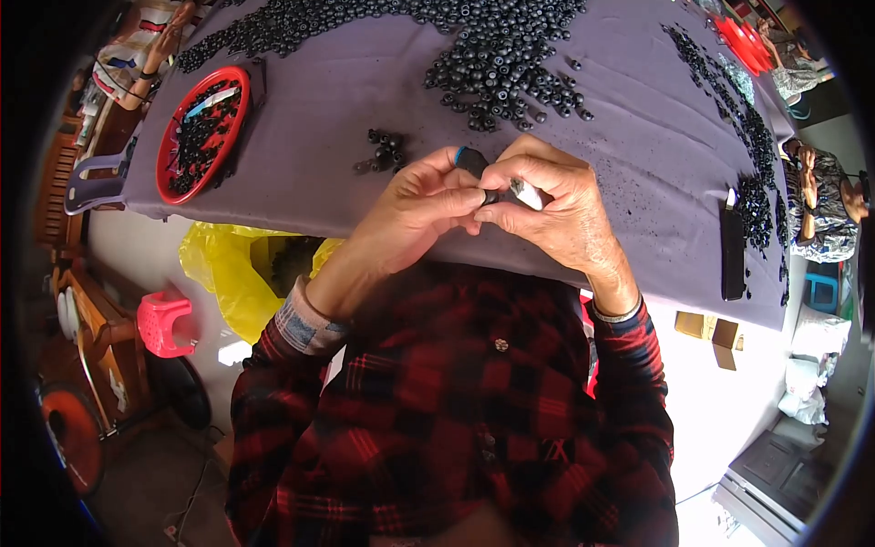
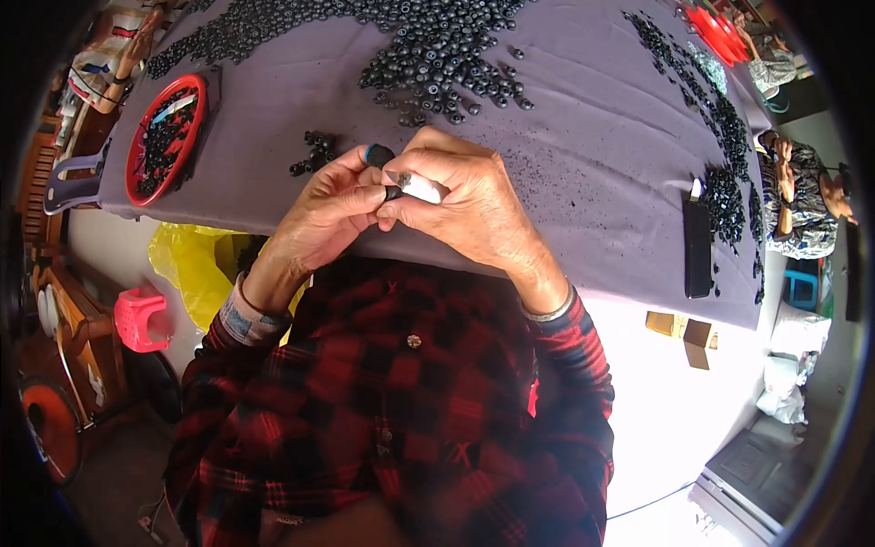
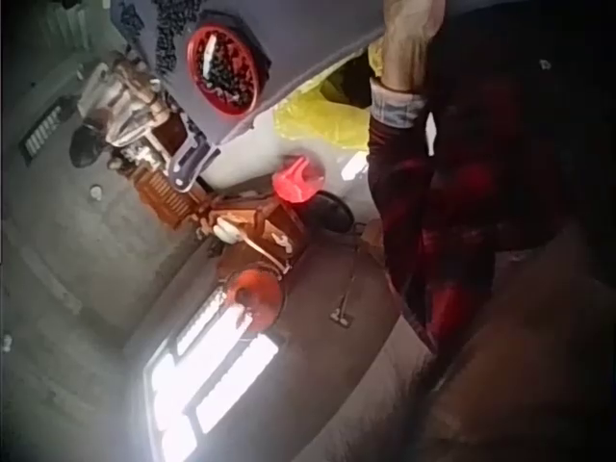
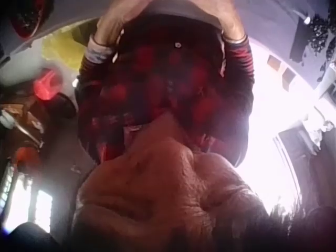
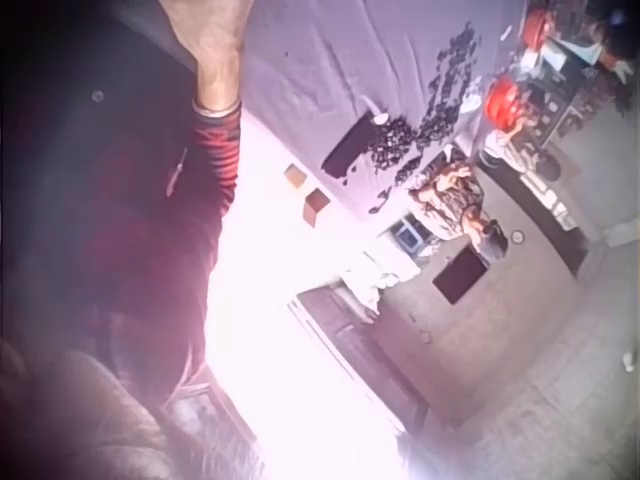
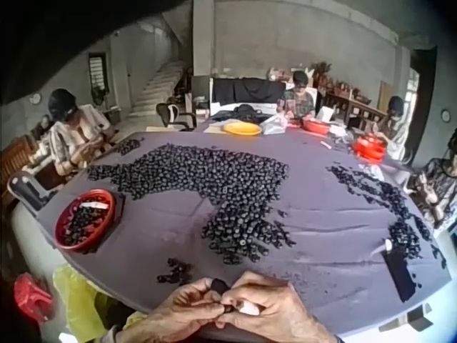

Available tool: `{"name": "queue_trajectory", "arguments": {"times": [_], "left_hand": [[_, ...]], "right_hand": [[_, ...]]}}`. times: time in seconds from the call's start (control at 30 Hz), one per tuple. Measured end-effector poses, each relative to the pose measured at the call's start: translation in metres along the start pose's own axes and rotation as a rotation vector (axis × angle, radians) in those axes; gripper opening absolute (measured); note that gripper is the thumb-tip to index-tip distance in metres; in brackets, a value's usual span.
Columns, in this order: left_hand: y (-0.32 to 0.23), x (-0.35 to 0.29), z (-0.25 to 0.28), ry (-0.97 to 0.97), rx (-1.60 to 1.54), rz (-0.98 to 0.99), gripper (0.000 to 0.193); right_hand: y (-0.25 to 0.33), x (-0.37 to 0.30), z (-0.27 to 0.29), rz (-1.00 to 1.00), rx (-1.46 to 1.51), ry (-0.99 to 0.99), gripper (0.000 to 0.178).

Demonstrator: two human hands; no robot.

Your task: The person trims small black parts with a blade, periodically scraping more parts from a pile on the table with a scraper.

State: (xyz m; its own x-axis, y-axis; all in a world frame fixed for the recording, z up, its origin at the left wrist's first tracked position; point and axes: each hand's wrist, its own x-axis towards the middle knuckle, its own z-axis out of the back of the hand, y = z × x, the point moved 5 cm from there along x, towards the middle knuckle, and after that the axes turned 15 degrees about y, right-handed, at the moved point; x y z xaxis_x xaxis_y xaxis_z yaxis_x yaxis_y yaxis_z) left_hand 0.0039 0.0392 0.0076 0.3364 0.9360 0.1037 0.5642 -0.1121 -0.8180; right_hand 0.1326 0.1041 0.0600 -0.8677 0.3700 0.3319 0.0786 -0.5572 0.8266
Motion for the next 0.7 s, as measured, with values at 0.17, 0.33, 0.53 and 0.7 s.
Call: {"name": "queue_trajectory", "arguments": {"times": [0.17,0.33,0.53,0.7], "left_hand": [[0.006,0.002,-0.004,0.064,-0.191,0.016,0.030],[0.012,0.003,-0.003,0.082,-0.193,0.006,0.031],[0.003,0.004,-0.006,0.045,-0.155,-0.064,0.029],[-0.006,0.001,-0.005,0.000,-0.070,-0.121,0.030]], "right_hand": [[-0.003,-0.001,-0.002,-0.029,0.253,0.080,0.020],[-0.012,-0.003,-0.004,-0.124,0.600,0.161,0.006],[0.000,-0.007,0.019,-0.199,0.011,-0.035,0.029],[0.010,-0.022,0.005,-0.154,-0.165,-0.019,0.027]]}}
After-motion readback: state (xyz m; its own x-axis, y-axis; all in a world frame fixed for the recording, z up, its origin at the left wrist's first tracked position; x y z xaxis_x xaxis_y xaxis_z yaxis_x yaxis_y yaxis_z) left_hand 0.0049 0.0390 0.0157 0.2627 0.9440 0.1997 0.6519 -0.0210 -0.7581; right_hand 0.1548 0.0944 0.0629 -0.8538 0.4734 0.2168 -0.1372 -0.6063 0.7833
